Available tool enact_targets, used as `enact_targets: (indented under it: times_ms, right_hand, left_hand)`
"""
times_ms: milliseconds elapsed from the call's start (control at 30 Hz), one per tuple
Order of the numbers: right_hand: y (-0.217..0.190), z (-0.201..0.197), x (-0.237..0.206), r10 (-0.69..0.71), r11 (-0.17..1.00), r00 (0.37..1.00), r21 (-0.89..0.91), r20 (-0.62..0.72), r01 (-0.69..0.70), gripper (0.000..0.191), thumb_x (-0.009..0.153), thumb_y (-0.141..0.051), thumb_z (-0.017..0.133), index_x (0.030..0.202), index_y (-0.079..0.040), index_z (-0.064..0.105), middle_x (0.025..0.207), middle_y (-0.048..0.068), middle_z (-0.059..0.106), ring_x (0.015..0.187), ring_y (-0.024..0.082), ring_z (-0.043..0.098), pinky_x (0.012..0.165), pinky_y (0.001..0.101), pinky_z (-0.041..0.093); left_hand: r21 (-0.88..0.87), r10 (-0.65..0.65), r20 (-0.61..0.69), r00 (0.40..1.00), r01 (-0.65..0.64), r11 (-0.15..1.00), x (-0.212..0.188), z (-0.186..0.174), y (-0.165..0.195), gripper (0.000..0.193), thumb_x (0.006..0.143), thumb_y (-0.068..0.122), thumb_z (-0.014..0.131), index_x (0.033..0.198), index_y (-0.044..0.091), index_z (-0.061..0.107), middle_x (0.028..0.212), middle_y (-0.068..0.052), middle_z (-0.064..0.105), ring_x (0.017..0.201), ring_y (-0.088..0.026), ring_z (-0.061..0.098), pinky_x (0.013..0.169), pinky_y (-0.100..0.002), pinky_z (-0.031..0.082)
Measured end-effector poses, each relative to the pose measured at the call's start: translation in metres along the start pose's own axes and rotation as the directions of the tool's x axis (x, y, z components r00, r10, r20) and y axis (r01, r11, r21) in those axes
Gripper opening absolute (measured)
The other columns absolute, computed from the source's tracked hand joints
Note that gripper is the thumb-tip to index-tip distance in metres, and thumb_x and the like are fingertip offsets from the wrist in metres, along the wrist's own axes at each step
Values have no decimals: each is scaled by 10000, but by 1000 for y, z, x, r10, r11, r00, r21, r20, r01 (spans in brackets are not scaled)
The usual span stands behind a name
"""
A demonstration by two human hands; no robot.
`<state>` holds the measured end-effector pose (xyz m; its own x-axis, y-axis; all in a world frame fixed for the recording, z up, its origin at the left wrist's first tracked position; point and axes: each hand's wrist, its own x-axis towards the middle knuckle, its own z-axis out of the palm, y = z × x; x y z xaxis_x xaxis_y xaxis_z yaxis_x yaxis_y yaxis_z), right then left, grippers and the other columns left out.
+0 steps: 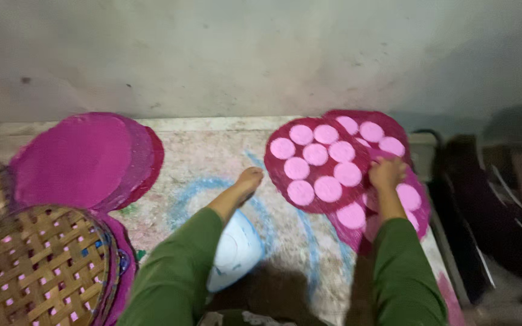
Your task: The person removes a steamer basket containing pink circular cakes from a pot, places it on a wooden rack, and arranges the cakes in neat rows. They then load another basket with cakes, return it to the pot, and continue arranging more cakes on the rack.
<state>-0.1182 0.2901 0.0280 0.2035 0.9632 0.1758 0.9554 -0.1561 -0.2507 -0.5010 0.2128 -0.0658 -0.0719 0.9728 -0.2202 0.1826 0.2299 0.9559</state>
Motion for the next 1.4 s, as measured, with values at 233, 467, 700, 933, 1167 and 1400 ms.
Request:
enact_targets:
  times_ms: [233, 467, 700, 933, 1167, 1400]
  right_hand:
    - [-6, 40, 36, 8, 1000, 999, 26, 45, -9, 351, 1014, -369, 650, 1060, -46, 781, 1378, 261, 563, 1345, 448, 407, 1121, 667, 303]
    - [-21, 48, 21, -96, 964, 993, 245, -65, 109, 189, 1021, -258, 655, 1044, -70, 657, 1003, 189, 722, 991, 442, 650, 871, 561, 494]
    - [-57, 15, 10, -113, 972, 989, 196, -96, 131, 155, 1043, -245, 613, 1075, -98, 575, 949, 226, 712, 878, 482, 670, 716, 588, 508]
    - [-104, -16, -8, -343, 884, 891, 220, -297, 413, 82, 1049, -93, 579, 1124, -69, 558, 978, 230, 694, 905, 472, 664, 745, 586, 495]
    - [-260, -58, -85, -608, 596, 740, 452, -286, 664, 101, 1155, -57, 570, 1089, 13, 539, 962, 231, 690, 937, 406, 699, 817, 483, 535]
    - [-473, -50, -256, -752, 356, 610, 625, -249, 694, 98, 1141, -95, 548, 1113, -2, 549, 939, 204, 646, 850, 328, 633, 774, 448, 485]
  left_hand:
    - [118, -219, -280, 935, 260, 958, 76, -2, 29, 470, 958, 294, 599, 1269, -58, 585, 1107, -248, 705, 889, -308, 716, 763, -476, 564]
    - [783, 101, -326, 940, 209, 586, 74, 14, 36, 331, 903, 226, 602, 1183, 64, 673, 1251, -247, 646, 1152, -408, 626, 964, -490, 522]
    - [305, -20, -446, 895, 173, 936, 53, 20, 56, 525, 872, 169, 742, 1300, -30, 511, 1245, -291, 654, 1159, -418, 648, 985, -474, 517]
    - [328, 467, -407, 785, -352, 877, 30, -35, 77, 371, 824, 158, 766, 1169, 55, 677, 1088, -185, 743, 1014, -371, 705, 880, -455, 566]
    - [269, 495, -387, 778, -418, 867, -92, -276, 55, 343, 878, 176, 767, 1186, 44, 691, 966, -83, 751, 865, -171, 722, 744, -342, 582]
    - [68, 130, -579, 805, -112, 991, -338, -488, 10, 395, 927, 168, 719, 1296, 62, 624, 1062, -47, 666, 834, -98, 639, 661, -269, 574]
